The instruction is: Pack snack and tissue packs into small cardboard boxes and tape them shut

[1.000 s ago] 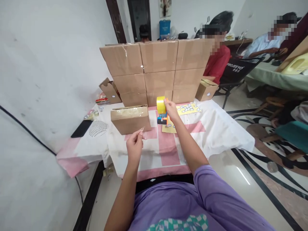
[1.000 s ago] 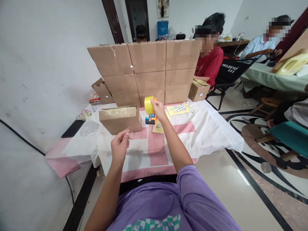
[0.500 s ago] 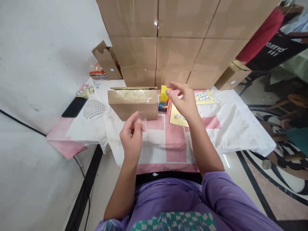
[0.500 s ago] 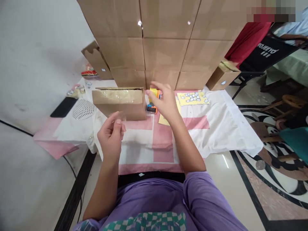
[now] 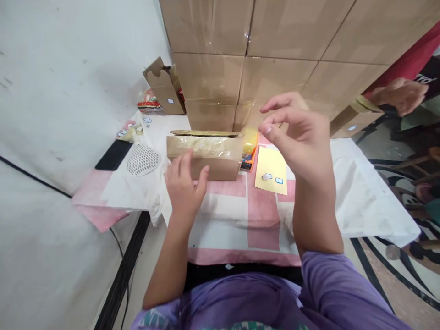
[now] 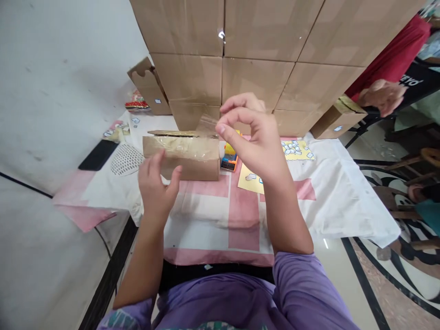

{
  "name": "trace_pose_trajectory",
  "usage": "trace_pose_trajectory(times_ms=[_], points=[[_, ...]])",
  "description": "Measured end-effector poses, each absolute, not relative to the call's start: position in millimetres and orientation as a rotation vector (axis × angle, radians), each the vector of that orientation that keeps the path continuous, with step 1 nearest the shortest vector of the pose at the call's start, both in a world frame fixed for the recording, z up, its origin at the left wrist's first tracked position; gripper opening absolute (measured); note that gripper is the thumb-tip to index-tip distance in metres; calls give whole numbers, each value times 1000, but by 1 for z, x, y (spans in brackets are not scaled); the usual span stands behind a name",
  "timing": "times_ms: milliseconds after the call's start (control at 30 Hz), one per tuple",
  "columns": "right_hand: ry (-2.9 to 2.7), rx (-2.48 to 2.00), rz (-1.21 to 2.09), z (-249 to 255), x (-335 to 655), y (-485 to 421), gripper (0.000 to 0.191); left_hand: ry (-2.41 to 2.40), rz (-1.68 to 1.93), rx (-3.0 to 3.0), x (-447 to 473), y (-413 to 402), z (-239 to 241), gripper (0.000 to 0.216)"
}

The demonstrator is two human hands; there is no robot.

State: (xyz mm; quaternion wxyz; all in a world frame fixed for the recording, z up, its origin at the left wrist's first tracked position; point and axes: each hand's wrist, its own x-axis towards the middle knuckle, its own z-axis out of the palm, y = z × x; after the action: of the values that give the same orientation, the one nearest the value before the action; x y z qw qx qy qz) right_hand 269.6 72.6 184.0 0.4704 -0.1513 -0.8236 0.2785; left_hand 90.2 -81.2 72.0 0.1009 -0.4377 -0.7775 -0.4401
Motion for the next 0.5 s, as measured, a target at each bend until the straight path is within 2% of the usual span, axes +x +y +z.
trace_pose_trajectory(times_ms=[133, 233, 433, 500], points=[[-2010, -342, 1078, 183, 253, 86, 40, -2196, -898, -1717, 62, -54, 77, 79], [-1952, -357, 1272, 175, 236, 93, 39, -2279, -857, -1766, 57, -50, 74, 79], [-2132, -413, 1234, 149, 186, 128, 27, -2320, -933, -1705, 62, -60, 69, 90], [-2114, -489, 1226, 135, 168, 144, 25, -2308, -935, -1717, 64, -61, 70, 86]])
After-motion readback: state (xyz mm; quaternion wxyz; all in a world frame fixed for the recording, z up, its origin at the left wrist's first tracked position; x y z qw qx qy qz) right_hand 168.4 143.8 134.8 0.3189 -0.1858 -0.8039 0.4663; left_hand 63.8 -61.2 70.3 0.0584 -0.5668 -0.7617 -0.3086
